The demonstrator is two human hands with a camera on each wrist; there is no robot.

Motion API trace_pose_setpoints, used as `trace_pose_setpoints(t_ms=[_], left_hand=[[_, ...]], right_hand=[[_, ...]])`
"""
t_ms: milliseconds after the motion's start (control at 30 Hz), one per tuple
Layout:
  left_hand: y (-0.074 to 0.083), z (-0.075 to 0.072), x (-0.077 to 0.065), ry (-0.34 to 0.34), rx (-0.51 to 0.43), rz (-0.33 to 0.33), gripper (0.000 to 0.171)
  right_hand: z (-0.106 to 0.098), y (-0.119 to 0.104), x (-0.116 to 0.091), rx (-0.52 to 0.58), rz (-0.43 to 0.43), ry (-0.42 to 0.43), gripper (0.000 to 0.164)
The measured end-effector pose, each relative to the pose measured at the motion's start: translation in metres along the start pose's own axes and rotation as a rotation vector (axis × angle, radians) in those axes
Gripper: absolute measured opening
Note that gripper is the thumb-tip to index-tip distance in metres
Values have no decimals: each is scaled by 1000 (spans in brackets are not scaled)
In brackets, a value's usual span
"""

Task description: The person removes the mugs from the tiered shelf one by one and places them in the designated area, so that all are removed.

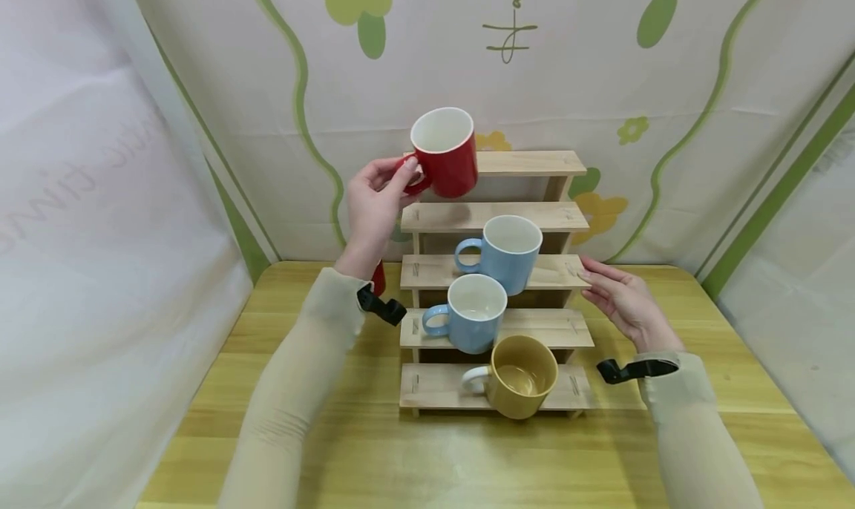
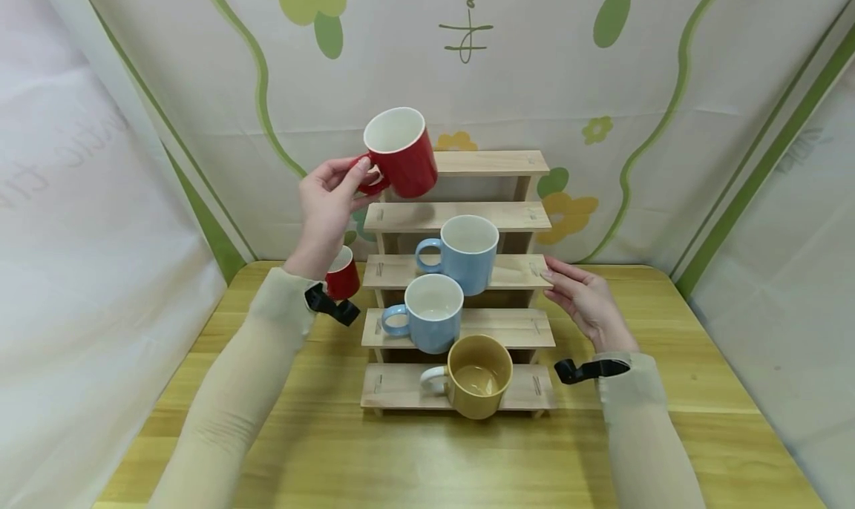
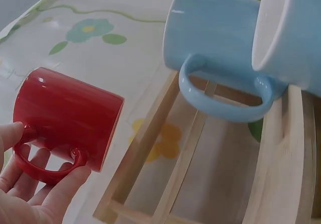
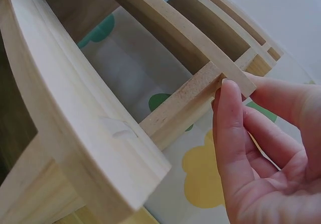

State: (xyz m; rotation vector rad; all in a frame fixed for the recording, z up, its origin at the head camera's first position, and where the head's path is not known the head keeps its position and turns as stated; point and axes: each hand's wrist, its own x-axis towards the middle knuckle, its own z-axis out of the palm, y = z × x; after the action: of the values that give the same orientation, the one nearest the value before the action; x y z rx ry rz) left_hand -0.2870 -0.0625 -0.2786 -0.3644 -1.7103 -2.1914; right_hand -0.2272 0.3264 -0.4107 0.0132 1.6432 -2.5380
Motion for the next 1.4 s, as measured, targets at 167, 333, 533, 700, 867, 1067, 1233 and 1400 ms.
trace_pose_setpoints(t_ms=[167, 333, 533, 700, 867, 1067, 1233, 1400], left_hand=[[-1, -19, 0, 51, 35, 7, 32], [-2, -36, -3, 95, 18, 4, 33], [2, -56, -9, 165, -35, -29, 37], [4, -71, -13, 219, -88, -15, 35], [3, -86, -18, 265, -63, 11, 34], [-4, -103, -25, 338, -70, -4, 34], [-12, -118, -32, 409, -47, -14, 34], [-19, -131, -37, 448, -11, -11, 36]], right_hand=[[-1, -1, 0, 11, -2, -5, 29], [-2, -1, 0, 27, -1, -14, 28], [-2, -1, 0, 17, -4, -21, 28], [-3, 0, 1, 3, -5, -18, 28], [-3, 0, 0, -3, 0, -17, 28], [-2, -2, 0, 8, -3, -24, 28], [-1, -3, 0, -3, 4, -16, 28], [-2, -3, 0, -3, 7, -12, 28]])
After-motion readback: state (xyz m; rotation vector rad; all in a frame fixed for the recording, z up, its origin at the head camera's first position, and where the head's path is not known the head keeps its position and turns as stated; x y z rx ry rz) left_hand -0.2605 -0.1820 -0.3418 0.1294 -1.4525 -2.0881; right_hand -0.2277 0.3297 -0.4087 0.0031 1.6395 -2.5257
